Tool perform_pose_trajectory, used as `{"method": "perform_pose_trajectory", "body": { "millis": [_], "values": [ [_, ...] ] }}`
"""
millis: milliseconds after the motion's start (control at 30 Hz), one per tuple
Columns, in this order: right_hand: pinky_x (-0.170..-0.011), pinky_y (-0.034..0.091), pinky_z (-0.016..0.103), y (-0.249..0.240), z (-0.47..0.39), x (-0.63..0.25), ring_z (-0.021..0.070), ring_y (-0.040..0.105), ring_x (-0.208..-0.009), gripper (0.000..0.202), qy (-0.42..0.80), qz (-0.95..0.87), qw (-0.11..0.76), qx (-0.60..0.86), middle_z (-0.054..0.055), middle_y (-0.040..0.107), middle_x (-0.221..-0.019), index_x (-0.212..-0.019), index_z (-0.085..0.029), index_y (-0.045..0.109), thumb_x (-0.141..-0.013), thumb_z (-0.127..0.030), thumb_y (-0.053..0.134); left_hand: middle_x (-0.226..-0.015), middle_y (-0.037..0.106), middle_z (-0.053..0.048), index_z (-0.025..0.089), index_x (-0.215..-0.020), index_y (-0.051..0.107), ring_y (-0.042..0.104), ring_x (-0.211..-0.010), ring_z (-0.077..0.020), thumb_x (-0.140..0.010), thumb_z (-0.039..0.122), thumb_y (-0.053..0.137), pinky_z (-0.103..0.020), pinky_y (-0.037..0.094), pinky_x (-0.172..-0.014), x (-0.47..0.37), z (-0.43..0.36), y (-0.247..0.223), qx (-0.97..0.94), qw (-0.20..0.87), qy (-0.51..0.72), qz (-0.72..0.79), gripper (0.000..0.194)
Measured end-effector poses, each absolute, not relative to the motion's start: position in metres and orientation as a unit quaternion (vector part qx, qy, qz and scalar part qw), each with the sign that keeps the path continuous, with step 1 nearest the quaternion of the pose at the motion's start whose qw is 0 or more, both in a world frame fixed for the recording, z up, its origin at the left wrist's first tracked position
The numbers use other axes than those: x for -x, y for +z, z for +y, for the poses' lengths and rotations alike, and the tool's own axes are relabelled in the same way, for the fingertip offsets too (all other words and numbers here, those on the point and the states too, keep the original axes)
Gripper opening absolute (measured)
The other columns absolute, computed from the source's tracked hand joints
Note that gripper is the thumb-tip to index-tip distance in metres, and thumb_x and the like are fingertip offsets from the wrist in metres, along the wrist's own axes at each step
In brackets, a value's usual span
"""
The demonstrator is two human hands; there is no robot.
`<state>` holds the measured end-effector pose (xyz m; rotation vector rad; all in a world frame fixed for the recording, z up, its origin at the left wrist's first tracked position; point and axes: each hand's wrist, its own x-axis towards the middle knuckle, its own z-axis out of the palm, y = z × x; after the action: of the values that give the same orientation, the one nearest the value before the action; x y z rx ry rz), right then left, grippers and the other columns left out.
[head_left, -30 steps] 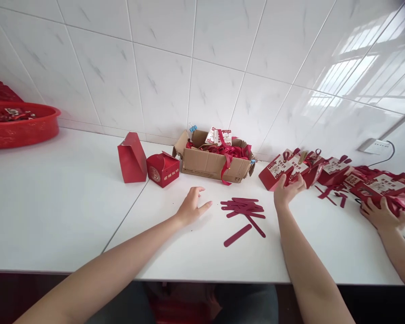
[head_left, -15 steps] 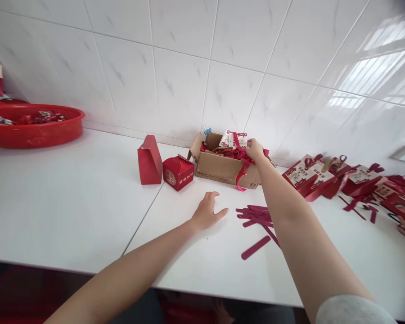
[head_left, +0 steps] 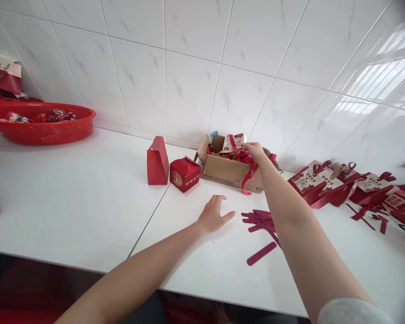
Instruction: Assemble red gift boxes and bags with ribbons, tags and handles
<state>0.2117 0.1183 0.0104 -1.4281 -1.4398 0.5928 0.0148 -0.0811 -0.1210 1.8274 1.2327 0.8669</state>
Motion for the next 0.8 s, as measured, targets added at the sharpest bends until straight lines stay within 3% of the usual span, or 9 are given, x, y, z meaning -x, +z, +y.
{"method": "perform_pose_trajectory", "body": {
  "millis": [100,167,300,367,500,600,733,800],
  "values": [
    [-0.072,0.054,0.033,0.016,0.112,-0.203,0.0184,0.064,-0.076,0.015,0.206,-0.59,0.518,0.584,0.006,0.07,-0.075,-0.08,-0.01,0.07,-0.071,-0.02,0.064,-0.131,0.048,-0.011,0.024,-0.122,0.047,0.052,-0.117,-0.0309,-0.082,0.053,0.058,-0.046,0.046,-0.093,-0.013,-0.081,-0.118,-0.712,0.384,0.342,0.478,0.051],
    [-0.082,0.053,0.036,0.024,0.105,-0.205,0.0207,0.065,-0.09,0.019,0.167,-0.582,0.546,0.579,0.009,0.071,-0.093,-0.087,-0.011,0.07,-0.073,-0.02,0.06,-0.13,0.047,-0.011,0.024,-0.121,0.047,0.054,-0.115,-0.0299,-0.082,0.052,0.058,-0.045,0.047,-0.092,-0.012,-0.08,-0.117,-0.71,0.391,0.344,0.473,0.049],
    [-0.098,0.048,0.039,0.043,0.079,-0.227,0.021,0.058,-0.114,0.03,0.072,-0.54,0.631,0.552,0.012,0.06,-0.123,-0.107,-0.015,0.062,-0.083,-0.027,0.049,-0.129,0.047,-0.011,0.024,-0.118,0.046,0.056,-0.111,-0.0286,-0.082,0.051,0.058,-0.044,0.05,-0.087,-0.012,-0.078,-0.119,-0.707,0.392,0.359,0.466,0.047],
    [-0.094,0.051,0.04,0.047,0.057,-0.241,0.021,0.061,-0.109,0.034,0.059,-0.501,0.695,0.512,0.011,0.059,-0.119,-0.113,-0.018,0.055,-0.082,-0.029,0.054,-0.128,0.047,-0.012,0.024,-0.118,0.045,0.056,-0.109,-0.0275,-0.082,0.049,0.058,-0.043,0.05,-0.085,-0.012,-0.078,-0.12,-0.708,0.379,0.376,0.462,0.045],
    [-0.084,0.057,0.04,0.03,-0.005,-0.261,0.0207,0.066,-0.102,0.072,0.157,-0.482,0.743,0.438,0.007,0.058,-0.117,-0.133,-0.029,0.03,-0.071,-0.024,0.068,-0.127,0.046,-0.012,0.023,-0.118,0.043,0.053,-0.111,-0.0263,-0.083,0.038,0.057,-0.044,0.047,-0.091,-0.009,-0.081,-0.112,-0.717,0.327,0.422,0.448,0.041],
    [-0.085,0.057,0.044,-0.002,-0.052,-0.267,0.0237,0.065,-0.106,0.066,0.245,-0.507,0.736,0.376,0.006,0.062,-0.119,-0.122,-0.03,0.045,-0.064,-0.024,0.076,-0.133,0.043,-0.011,0.024,-0.119,0.042,0.04,-0.127,-0.0289,-0.082,0.031,0.057,-0.047,0.036,-0.105,0.003,-0.08,-0.092,-0.728,0.231,0.474,0.438,0.04],
    [-0.08,0.059,0.038,-0.051,-0.09,-0.268,0.0204,0.069,-0.093,0.039,0.401,-0.443,0.714,0.366,0.002,0.071,-0.1,-0.097,-0.025,0.062,-0.062,-0.022,0.079,-0.127,0.046,-0.012,0.023,-0.108,0.043,0.037,-0.13,-0.0301,-0.08,0.027,0.06,-0.049,0.028,-0.11,0.039,-0.063,-0.059,-0.638,-0.05,0.595,0.486,0.033],
    [-0.075,0.06,0.035,-0.07,-0.098,-0.266,0.0192,0.07,-0.085,0.028,0.465,-0.395,0.704,0.364,0.002,0.073,-0.092,-0.088,-0.023,0.065,-0.064,-0.026,0.08,-0.129,0.041,-0.015,0.021,-0.111,0.037,0.036,-0.13,-0.0309,-0.074,0.025,0.066,-0.049,0.03,-0.109,0.065,-0.048,-0.045,-0.53,-0.111,0.651,0.532,0.048]
  ]
}}
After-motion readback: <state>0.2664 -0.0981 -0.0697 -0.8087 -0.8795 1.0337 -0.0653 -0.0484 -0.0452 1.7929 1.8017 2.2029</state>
